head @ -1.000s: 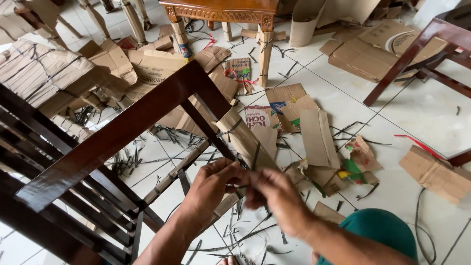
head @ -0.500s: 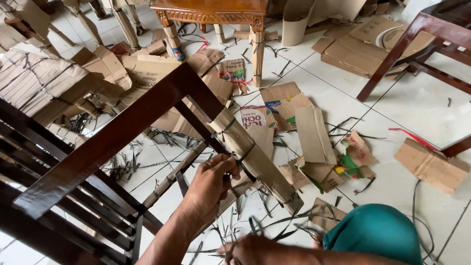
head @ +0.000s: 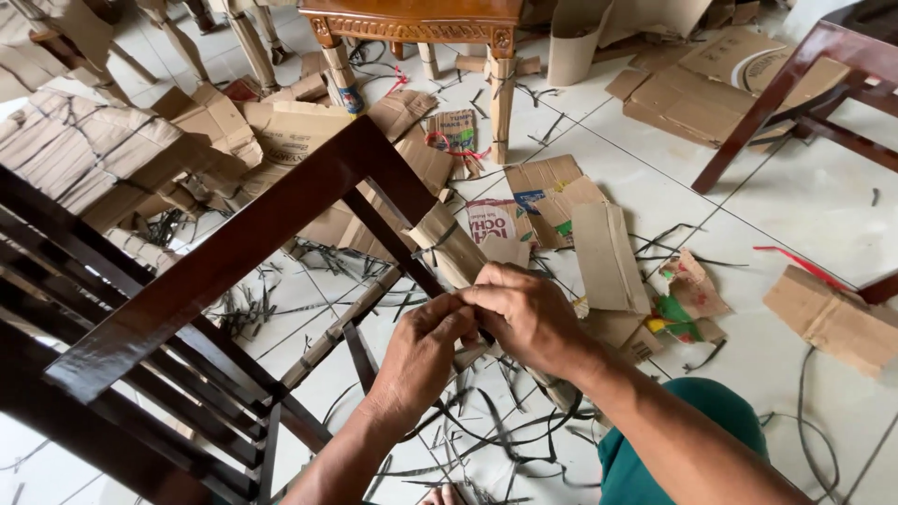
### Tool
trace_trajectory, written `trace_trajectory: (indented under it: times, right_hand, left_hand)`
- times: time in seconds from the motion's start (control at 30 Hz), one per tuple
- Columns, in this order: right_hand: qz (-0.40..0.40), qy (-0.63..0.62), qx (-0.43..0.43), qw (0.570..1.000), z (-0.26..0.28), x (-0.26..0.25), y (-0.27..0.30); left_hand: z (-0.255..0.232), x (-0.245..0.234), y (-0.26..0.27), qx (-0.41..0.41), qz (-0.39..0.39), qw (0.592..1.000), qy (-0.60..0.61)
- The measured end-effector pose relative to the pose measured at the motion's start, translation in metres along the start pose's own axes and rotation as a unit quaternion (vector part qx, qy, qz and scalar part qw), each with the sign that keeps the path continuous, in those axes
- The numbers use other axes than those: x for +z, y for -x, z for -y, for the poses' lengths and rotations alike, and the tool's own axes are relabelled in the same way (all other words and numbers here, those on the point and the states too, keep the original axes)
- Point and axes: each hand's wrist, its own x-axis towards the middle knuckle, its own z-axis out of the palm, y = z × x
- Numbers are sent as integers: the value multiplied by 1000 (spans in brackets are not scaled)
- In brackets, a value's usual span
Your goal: Wrapping wooden chair legs with cardboard and securing them with plastic straps for protection.
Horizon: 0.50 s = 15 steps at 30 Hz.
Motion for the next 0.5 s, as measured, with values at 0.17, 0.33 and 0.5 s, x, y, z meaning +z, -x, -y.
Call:
trace_trajectory:
  times: [0.17, 0.33, 0.5]
  right_hand:
    - [-66, 5, -55, 996, -1, 6, -10]
    - [-140, -127, 102, 977, 9, -2, -12]
    - [-210, -180, 152, 949, 19, 4, -15]
  left_hand:
    - [3, -7, -3, -16, -1, 998, 60]
    - [3, -13, -4, -56, -33, 992, 110]
    - [34, -2, -27, 14, -67, 996, 56]
